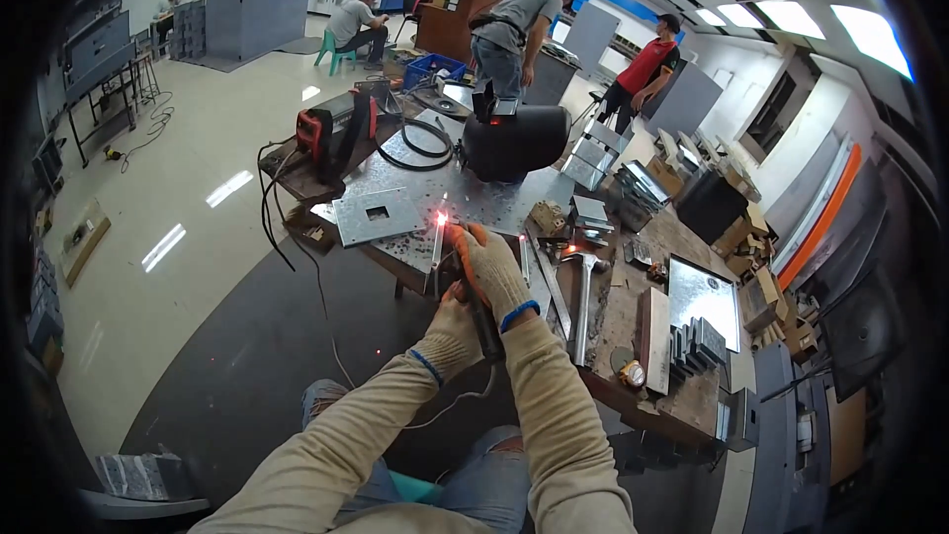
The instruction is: Welding metal components together using a handheld welding tool on a workbench.
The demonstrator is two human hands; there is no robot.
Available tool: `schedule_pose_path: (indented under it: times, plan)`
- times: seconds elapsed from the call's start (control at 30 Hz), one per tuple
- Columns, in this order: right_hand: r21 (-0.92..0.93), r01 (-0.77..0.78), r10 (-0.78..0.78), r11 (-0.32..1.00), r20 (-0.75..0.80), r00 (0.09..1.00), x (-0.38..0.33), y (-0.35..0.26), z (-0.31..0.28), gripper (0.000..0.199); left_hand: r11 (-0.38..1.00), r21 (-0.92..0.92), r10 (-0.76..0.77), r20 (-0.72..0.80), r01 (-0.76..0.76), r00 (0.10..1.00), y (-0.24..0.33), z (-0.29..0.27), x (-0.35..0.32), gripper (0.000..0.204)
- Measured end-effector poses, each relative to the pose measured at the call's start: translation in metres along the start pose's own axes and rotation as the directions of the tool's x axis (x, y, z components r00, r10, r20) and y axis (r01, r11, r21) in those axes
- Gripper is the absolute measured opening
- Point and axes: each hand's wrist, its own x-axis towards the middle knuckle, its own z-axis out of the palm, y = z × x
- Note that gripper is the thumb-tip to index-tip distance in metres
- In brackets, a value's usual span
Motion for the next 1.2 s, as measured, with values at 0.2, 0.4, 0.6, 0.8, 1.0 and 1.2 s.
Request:
schedule_pose_path:
  times: [0.2,0.4,0.6,0.8,1.0,1.2]
  plan:
    - [-0.136,0.048,-0.055,0.990,-0.050,0.997,0.002,0.001,0.001,0.025,0.951,-0.303,-0.076,-0.010,0.070,0.997,0.005,0.007,-0.005,0.027]
    - [-0.101,0.065,-0.068,0.993,-0.032,0.997,0.006,0.009,-0.003,0.039,0.838,-0.533,-0.145,-0.002,0.122,0.989,0.005,0.011,-0.006,0.025]
    - [-0.129,0.245,-0.246,0.961,0.009,0.969,0.007,0.021,-0.005,0.031,0.895,-0.427,-0.152,-0.016,0.130,0.988,0.004,-0.002,0.001,0.027]
    - [0.049,0.194,-0.195,0.980,0.017,0.981,0.010,0.031,-0.007,0.025,0.846,0.524,0.081,0.053,-0.097,0.995,0.031,0.013,-0.026,0.029]
    - [0.142,0.101,-0.096,0.985,-0.047,0.994,0.003,0.016,-0.003,0.028,0.611,0.741,0.220,0.181,-0.280,0.959,0.006,-0.013,-0.014,0.028]
    - [0.168,0.050,-0.025,0.985,-0.147,0.989,-0.020,0.007,-0.004,0.028,0.568,0.672,0.371,0.306,-0.475,0.877,-0.051,-0.053,0.051,0.025]
